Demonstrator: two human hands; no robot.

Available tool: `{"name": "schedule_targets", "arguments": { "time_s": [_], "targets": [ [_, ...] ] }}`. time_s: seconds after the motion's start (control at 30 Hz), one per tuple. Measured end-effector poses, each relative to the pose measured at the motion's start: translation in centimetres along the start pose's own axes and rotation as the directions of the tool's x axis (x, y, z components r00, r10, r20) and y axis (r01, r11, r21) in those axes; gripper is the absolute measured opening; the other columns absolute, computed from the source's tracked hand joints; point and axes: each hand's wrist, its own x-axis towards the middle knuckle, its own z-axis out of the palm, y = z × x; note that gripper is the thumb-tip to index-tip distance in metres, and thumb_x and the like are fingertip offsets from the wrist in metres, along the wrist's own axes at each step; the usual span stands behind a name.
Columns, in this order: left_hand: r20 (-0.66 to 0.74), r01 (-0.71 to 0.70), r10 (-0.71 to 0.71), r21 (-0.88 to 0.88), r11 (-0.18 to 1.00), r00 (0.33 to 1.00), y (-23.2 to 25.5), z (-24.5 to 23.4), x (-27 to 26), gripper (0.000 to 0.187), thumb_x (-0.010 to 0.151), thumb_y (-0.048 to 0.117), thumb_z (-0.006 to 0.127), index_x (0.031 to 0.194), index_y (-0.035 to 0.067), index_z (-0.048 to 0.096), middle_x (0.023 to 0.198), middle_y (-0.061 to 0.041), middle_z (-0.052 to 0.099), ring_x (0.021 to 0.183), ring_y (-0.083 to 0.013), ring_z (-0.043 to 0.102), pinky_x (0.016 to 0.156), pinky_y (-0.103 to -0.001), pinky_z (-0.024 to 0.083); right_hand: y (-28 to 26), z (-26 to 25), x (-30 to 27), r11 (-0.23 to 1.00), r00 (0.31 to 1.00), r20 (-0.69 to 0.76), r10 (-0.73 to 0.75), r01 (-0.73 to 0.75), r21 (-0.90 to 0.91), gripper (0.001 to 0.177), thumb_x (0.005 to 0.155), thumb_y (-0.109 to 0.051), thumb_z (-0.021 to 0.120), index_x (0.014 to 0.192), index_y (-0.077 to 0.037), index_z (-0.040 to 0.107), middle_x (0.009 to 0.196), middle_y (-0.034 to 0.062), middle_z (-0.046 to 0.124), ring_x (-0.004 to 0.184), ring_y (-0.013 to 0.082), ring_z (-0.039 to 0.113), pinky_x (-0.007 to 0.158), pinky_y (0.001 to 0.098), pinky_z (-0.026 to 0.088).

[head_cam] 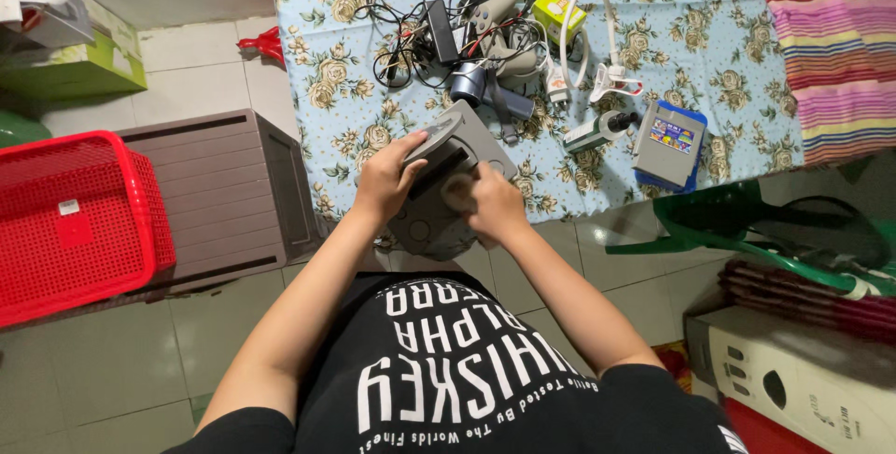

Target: The person cleans a game console and various power adapters using a cloth and a spray bottle. The person wipes the top, bottom, and sides of the console, then proceeds to clean a white power cable and several small power adapters individually.

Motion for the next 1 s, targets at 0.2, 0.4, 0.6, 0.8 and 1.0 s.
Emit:
{"name": "schedule_targets", "arguments": {
  "time_s": [0.2,0.4,0.6,0.8,1.0],
  "targets": [
    [0.143,-0.069,0.082,-0.092,0.993,0.986,-5.2,1.2,-0.7,0.054,0.091,0.007,0.07,0.144,0.01,0.056,0.139,-0.019,0.064,0.125,-0.0354,0.064,0.103,-0.041,0.053,3.8,-2.0,0.9,0.992,0.996,0.054,0.076,-0.081,0.099,0.025,0.068,-0.017,0.082,0.092,-0.017,0.078,0.102,0.0083,0.06,0.094,0.0319,0.065,0.073,0.0456,0.055],
    [0.135,0.085,-0.098,0.098,0.992,0.986,-6.8,2.8,-4.4,0.077,0.084,-0.001,0.066,0.156,0.013,0.042,0.147,-0.017,0.055,0.128,-0.0408,0.057,0.105,-0.044,0.049,1.4,2.5,0.0,0.976,0.985,-0.078,0.152,-0.137,0.171,0.052,0.075,-0.019,0.079,0.123,-0.006,0.066,0.11,0.011,0.062,0.101,0.036,0.065,0.082,0.0472,0.055],
    [0.163,-0.338,0.304,0.255,0.906,0.939,-5.2,1.3,-3.5,0.073,0.086,-0.003,0.063,0.154,0.02,0.047,0.155,-0.009,0.054,0.132,-0.0328,0.059,0.115,-0.046,0.049,10.1,0.6,-0.1,0.887,0.961,0.001,0.276,-0.255,0.386,0.048,0.068,-0.021,0.08,0.114,-0.007,0.072,0.115,0.0151,0.062,0.102,0.0341,0.065,0.09,0.043,0.054],
    [0.4,-0.517,0.41,0.206,0.831,0.82,-1.6,0.0,-3.0,0.065,0.084,0.032,0.071,0.142,0.01,0.053,0.149,-0.017,0.051,0.137,-0.0347,0.047,0.111,-0.055,0.036,14.1,-3.0,0.2,0.528,0.742,-0.313,0.592,-0.064,0.847,0.058,0.081,-0.01,0.066,0.139,-0.01,0.059,0.128,0.0085,0.066,0.11,0.018,0.067,0.095,0.031,0.055],
    [0.404,-0.451,0.298,0.362,0.816,0.865,-1.5,4.5,-3.9,0.04,0.092,0.042,0.069,0.122,0.016,0.07,0.149,-0.008,0.056,0.143,-0.0291,0.046,0.119,-0.053,0.033,11.1,-2.2,2.1,0.712,0.843,-0.288,0.454,-0.15,0.686,0.047,0.085,-0.015,0.07,0.131,-0.015,0.066,0.118,0.0071,0.068,0.105,0.0221,0.069,0.093,0.0336,0.057]
  ]
}}
